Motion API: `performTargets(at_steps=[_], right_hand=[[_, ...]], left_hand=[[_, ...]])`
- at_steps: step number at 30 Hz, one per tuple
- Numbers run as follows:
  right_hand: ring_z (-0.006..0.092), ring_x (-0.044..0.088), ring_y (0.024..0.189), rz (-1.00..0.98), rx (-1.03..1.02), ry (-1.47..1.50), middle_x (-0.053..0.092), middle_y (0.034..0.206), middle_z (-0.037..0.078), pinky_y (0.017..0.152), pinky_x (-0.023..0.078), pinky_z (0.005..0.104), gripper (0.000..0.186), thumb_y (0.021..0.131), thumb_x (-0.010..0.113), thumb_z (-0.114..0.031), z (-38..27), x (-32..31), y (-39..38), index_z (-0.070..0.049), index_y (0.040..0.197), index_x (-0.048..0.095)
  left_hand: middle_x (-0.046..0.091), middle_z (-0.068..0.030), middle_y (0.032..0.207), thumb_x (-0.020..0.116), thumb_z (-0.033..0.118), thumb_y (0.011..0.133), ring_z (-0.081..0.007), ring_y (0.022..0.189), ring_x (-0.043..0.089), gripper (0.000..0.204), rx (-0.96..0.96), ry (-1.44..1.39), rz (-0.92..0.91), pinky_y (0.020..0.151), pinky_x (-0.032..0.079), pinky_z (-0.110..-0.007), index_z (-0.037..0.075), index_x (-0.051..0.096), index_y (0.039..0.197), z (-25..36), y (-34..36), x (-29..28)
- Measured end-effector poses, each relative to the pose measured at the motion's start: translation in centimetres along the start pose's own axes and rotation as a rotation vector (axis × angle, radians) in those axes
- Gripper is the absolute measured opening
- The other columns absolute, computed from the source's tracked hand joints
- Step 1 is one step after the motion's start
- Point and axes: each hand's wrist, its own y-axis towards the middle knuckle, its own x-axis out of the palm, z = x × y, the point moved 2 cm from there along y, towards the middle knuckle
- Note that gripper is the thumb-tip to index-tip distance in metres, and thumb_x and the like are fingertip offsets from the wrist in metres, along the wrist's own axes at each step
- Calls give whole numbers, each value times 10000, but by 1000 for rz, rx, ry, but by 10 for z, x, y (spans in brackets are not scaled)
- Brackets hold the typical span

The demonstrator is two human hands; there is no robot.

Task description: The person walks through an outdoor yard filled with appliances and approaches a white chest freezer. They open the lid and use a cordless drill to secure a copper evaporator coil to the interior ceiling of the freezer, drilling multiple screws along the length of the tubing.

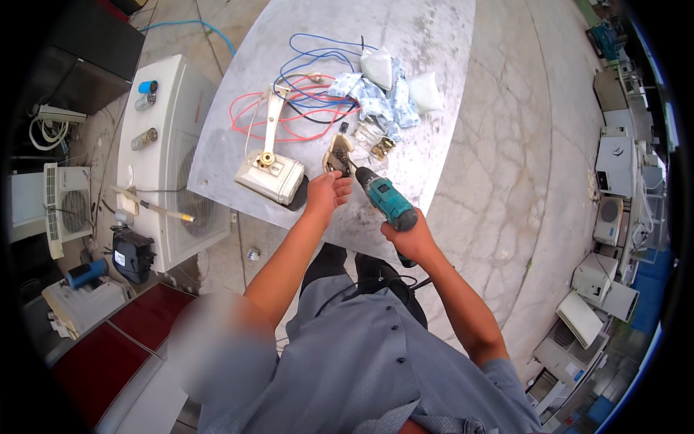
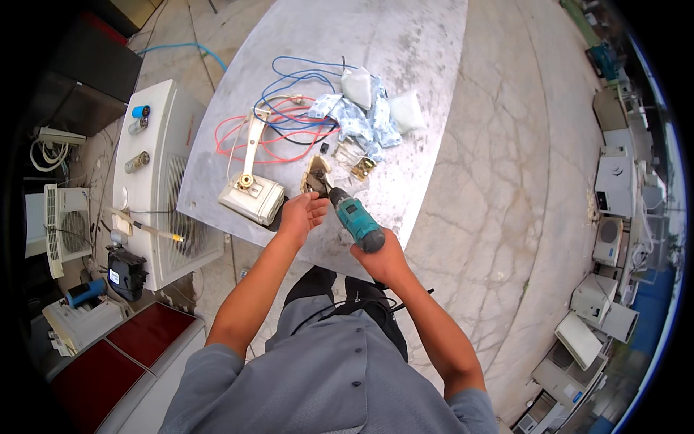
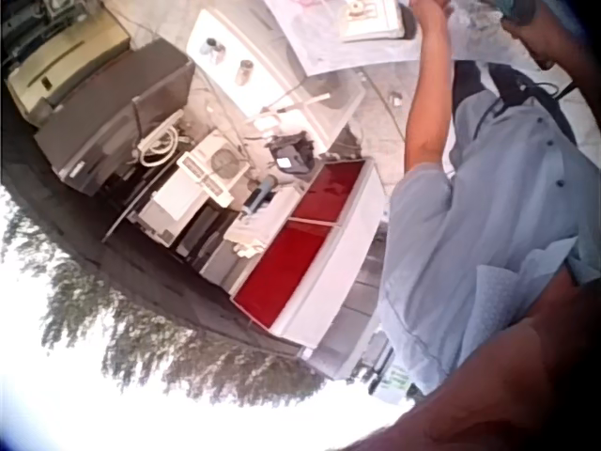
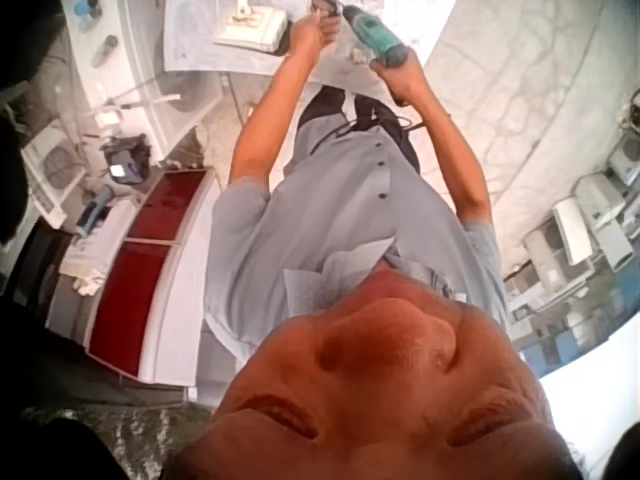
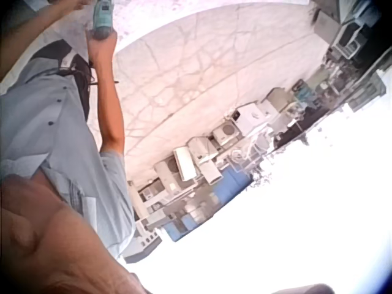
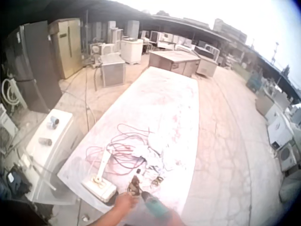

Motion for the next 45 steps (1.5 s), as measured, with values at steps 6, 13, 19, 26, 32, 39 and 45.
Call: performTargets(at_steps=[6,13,19,26,32,39,45], right_hand=[[204,664,777,-71,-31,48,704,843,127,759,533,358,259,801,756,-125,-17,-17,-38,18,996,662],[338,726,792,-5,33,-98,736,844,196,742,557,411,312,786,766,-221,-28,0,-10,29,954,687],[180,652,575,11,-17,-69,685,708,109,588,535,354,221,814,684,-156,-27,39,62,39,917,685],[226,699,602,-38,38,85,693,673,133,617,547,371,305,785,713,-252,-11,37,78,42,864,711],[249,722,660,-34,49,-126,713,749,150,633,553,387,265,790,703,-211,-17,41,90,35,888,692],[432,725,889,-12,-12,-332,751,911,238,794,571,481,370,767,738,-288,-51,40,69,0,998,737],[424,725,893,-19,40,-287,750,914,233,780,570,474,380,770,759,-276,-51,27,48,-2,1031,720]], left_hand=[[713,-155,1190,420,312,1109,-237,973,694,366,-161,-603,-93,854,578,-382,23,551,1292,4,10,16],[666,-121,1087,403,277,1115,-257,949,672,368,-52,-296,44,858,585,-432,20,508,1356,-22,22,13],[648,-106,1110,386,273,1118,-226,956,651,396,-1,-464,-69,845,580,-412,46,470,1431,-27,27,14],[694,-158,1006,534,161,1023,-333,830,684,275,543,556,385,759,560,-455,11,651,1222,-7,11,19],[729,-209,880,607,135,961,-383,789,715,239,772,814,516,741,556,-441,-21,719,1102,6,3,16],[719,-116,773,549,137,1022,-227,700,719,246,260,398,213,626,579,-360,-14,742,1052,5,19,6],[719,-138,991,479,177,1061,-235,810,723,339,64,29,156,675,613,-354,-67,636,1237,16,5,14]])
